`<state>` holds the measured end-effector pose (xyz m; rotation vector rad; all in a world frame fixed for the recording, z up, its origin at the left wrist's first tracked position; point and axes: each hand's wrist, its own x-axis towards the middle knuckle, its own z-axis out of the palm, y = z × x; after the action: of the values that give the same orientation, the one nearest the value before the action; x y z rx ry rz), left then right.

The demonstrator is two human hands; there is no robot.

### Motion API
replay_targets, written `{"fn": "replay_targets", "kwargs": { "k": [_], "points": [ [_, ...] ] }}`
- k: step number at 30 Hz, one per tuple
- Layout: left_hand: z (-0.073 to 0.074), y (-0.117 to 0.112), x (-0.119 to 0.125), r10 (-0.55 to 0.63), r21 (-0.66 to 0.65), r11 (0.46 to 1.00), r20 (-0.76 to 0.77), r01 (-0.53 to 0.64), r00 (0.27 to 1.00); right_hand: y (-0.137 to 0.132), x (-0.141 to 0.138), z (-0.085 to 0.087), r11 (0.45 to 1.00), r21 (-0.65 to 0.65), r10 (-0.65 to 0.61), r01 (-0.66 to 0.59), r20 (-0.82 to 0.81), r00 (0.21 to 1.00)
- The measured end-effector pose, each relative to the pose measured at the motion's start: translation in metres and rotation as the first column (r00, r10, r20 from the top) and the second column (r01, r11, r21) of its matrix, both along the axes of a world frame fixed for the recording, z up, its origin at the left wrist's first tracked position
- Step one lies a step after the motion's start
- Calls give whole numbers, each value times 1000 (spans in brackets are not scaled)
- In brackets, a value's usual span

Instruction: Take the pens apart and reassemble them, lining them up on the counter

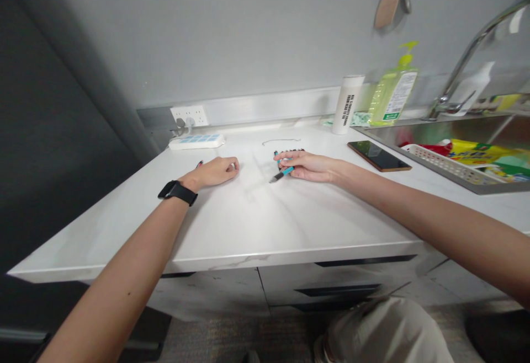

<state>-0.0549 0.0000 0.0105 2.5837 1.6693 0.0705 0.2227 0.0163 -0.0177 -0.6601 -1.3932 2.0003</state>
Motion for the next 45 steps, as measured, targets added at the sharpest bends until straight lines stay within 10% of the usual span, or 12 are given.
{"fn": "replay_targets", "kwargs": {
  "k": [45],
  "points": [
    [6,-8,5,19,-14,1000,-6,-19,1000,-9,6,5,999,-8,50,-50,27,998]
  ]
}}
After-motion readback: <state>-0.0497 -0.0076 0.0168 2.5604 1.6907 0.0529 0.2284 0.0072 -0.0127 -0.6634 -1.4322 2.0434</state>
